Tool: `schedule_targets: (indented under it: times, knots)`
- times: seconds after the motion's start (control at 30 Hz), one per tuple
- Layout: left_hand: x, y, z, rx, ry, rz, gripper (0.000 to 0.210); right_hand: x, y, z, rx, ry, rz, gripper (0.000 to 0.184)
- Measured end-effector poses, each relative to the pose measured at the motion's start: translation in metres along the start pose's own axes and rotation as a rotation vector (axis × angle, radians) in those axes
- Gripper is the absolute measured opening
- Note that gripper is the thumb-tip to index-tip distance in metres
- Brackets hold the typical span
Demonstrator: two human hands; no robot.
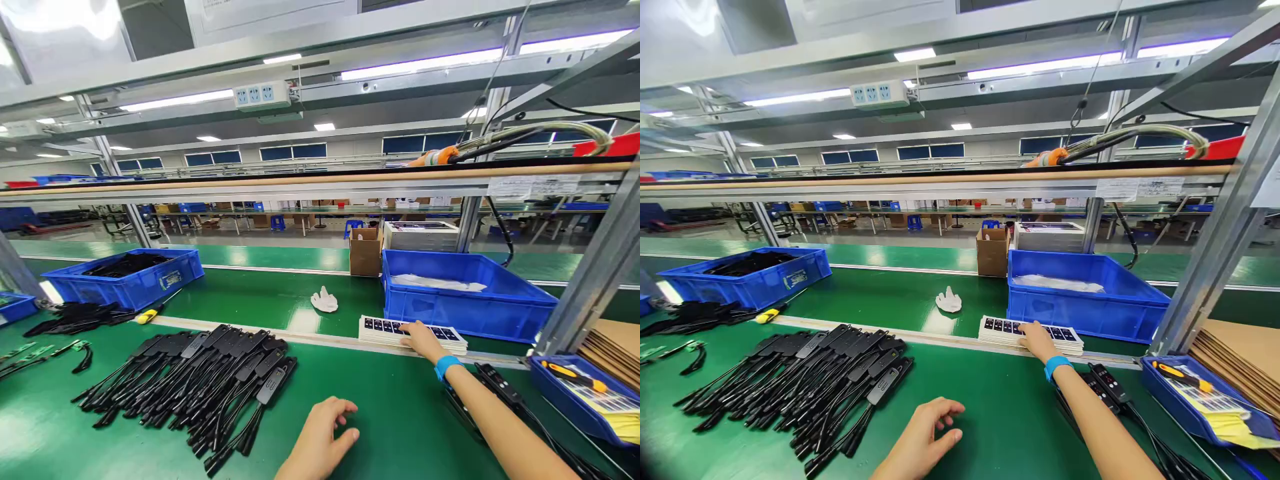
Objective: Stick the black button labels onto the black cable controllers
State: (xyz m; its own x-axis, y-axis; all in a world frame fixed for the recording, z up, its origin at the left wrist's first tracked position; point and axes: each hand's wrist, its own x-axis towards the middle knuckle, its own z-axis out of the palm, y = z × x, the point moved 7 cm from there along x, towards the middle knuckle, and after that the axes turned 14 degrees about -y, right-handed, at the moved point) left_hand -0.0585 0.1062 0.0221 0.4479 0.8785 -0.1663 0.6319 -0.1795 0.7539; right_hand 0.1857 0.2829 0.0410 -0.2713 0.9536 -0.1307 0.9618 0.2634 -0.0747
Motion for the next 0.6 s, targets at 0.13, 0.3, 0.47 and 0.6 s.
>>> schedule_targets:
  times: [0.13,0.3,0.47,0.6]
  knots:
    - [0.006,-0.013,0.001,-0.195,-0.031,-0.007,0.03,-0.004,0.001,0.003,-0.08,-0.023,-0.067,0.018]
    - [0.007,-0.011,-0.001,-0.238,-0.052,-0.004,0.029,-0.006,0.001,0.006,-0.137,0.017,-0.085,0.021]
    - [0.001,-0.009,-0.001,-0.306,-0.044,0.015,0.026,-0.008,-0.002,-0.004,-0.171,0.117,-0.114,0.021]
    - [0.004,-0.022,0.0,-0.623,0.006,-0.012,0.04,-0.022,-0.011,-0.022,-0.188,0.238,-0.157,0.015]
